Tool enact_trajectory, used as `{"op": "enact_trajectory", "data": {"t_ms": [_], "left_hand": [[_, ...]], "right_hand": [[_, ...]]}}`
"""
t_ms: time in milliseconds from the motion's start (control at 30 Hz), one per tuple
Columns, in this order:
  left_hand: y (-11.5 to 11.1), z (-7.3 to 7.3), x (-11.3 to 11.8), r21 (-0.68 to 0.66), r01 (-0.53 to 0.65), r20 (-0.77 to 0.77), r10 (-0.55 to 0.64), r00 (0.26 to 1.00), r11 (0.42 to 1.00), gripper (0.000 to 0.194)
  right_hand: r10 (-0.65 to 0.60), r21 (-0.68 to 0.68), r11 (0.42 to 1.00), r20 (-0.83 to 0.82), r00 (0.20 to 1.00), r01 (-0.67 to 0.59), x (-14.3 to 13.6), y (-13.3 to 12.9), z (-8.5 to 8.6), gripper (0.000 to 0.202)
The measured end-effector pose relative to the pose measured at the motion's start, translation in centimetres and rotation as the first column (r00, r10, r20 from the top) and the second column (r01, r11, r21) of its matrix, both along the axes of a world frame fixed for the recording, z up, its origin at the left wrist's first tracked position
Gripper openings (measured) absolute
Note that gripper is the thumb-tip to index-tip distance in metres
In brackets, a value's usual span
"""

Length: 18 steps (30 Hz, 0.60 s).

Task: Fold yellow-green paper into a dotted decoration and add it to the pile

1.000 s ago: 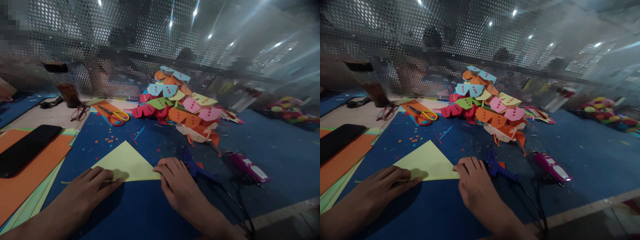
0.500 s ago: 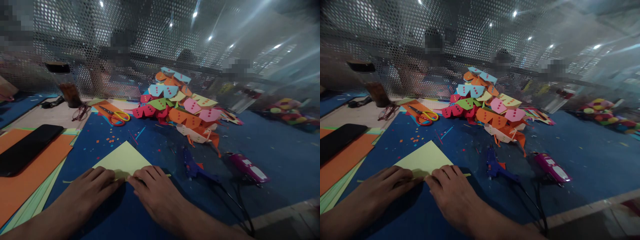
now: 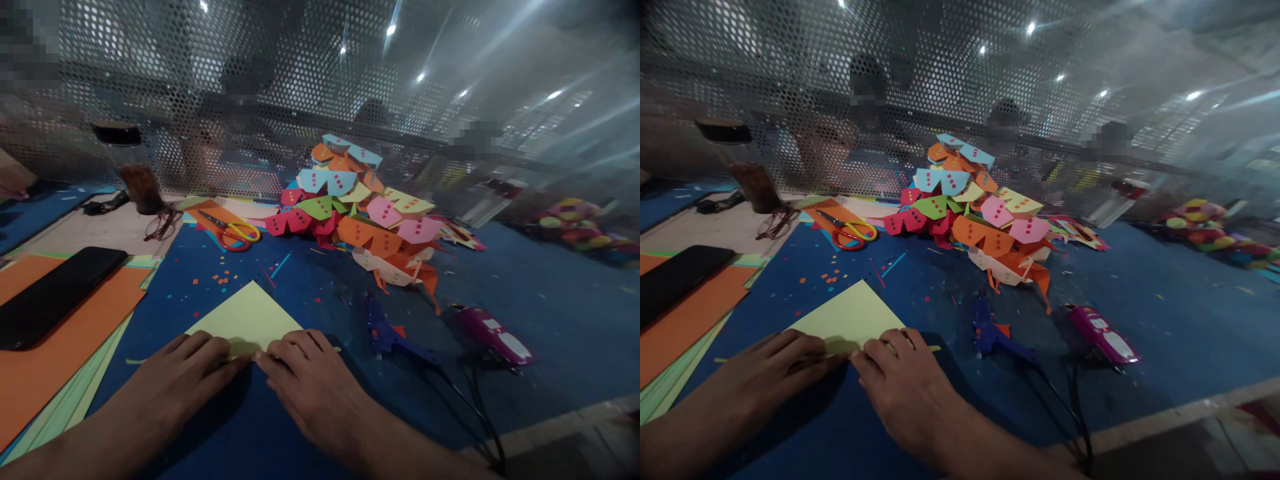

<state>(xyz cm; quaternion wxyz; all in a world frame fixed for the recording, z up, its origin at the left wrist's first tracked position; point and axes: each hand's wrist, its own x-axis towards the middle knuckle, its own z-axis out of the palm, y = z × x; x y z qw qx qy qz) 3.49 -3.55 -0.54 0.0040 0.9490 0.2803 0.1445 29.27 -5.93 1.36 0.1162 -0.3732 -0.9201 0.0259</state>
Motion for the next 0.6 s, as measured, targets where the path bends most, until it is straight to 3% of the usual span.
{"op": "enact_trajectory", "data": {"t_ms": [300, 433, 600], "left_hand": [[0.0, -0.2, 0.2, 0.019, 0.012, 0.003, -0.012, 1.0, 1.0, 0.054], [0.0, -0.1, 0.4, 0.058, 0.015, 0.02, -0.016, 1.0, 0.998, 0.048], [-0.2, -0.2, 0.5, 0.057, 0.013, -0.009, -0.013, 1.0, 0.998, 0.046]], "right_hand": [[-0.184, -0.228, 0.964, -0.195, 0.963, 0.138, -1.2, 1.8, 0.4, 0.01], [-0.239, -0.203, 0.96, -0.232, 0.943, 0.194, -2.1, 2.4, -0.5, 0.005], [-0.222, -0.146, 0.97, -0.211, 0.952, 0.194, -2.2, 2.3, -1.2, 0.007]]}}
